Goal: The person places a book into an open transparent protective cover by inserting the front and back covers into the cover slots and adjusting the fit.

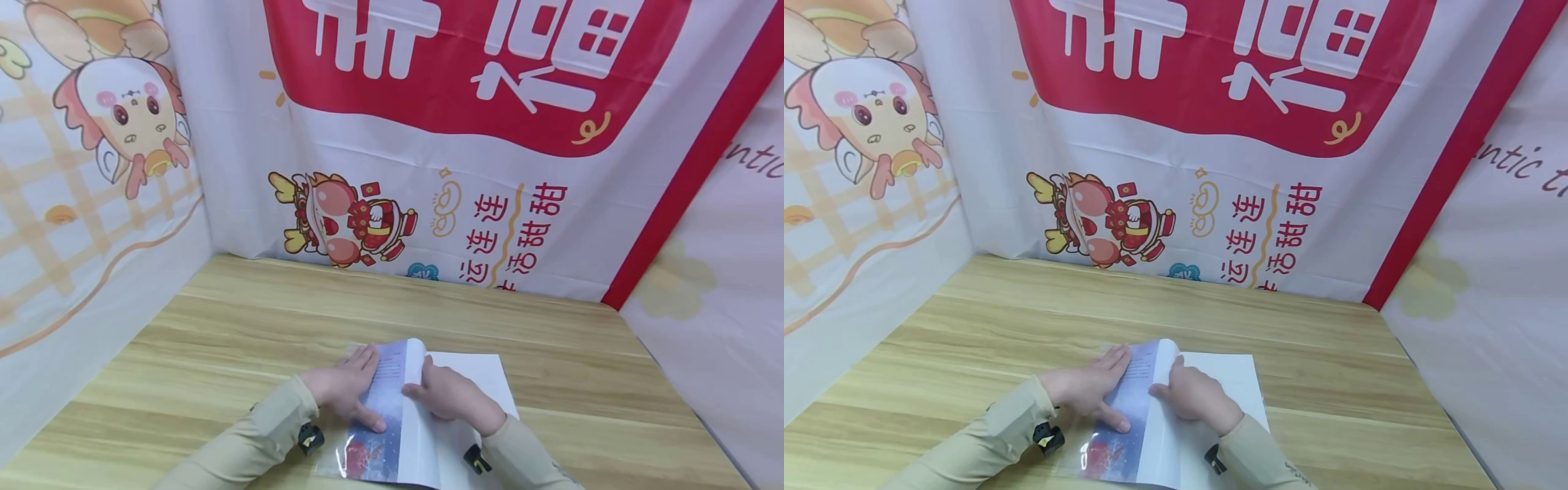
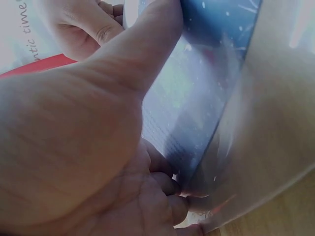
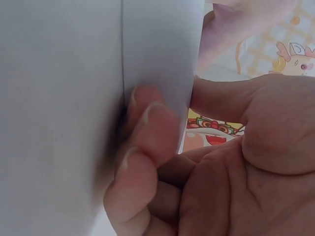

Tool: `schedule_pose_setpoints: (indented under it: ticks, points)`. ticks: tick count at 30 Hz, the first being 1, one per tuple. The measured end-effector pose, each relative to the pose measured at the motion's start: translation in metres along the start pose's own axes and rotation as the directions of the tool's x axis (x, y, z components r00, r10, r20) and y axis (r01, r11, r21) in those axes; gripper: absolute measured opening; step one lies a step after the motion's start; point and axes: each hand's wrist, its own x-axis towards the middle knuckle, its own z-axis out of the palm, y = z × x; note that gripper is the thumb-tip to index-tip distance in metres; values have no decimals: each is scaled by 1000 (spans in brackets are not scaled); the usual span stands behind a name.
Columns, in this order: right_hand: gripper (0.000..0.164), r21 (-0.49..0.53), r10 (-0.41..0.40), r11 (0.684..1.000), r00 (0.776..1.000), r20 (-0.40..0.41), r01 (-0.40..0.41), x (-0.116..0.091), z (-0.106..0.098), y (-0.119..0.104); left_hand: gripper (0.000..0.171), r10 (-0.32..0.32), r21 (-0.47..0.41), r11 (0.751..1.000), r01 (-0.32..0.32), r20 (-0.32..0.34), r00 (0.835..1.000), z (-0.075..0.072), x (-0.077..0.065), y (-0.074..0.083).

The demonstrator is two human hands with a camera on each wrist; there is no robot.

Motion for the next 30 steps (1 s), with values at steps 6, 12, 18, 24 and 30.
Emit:
schedule_pose_setpoints:
  ticks: [6, 12, 18, 24, 30]
  points:
    - [82, -7, -17, 1000, 1000, -26, 17, -1, 2, -1, 123, 10, -7, 1000, -10, -8, 1000, 1, -2, 1]
    - [82, 19, -1, 1000, 1000, -19, 1, -2, 2, -1, 123, 1, 6, 1000, -1, -7, 1000, 1, -1, 1]
    - [82, 22, 4, 1000, 1000, -20, -4, -1, 2, -1, 122, -3, 11, 1000, 4, -7, 1000, 1, 0, 1]
    - [80, 2, -19, 1000, 999, -29, 19, 0, 3, 2, 122, -2, 3, 1000, 2, -6, 1000, 2, -2, 2]
    - [81, 5, -7, 1000, 1000, -30, 8, 0, 2, 2, 122, 8, 6, 1000, -8, -15, 1000, 0, -2, 3]
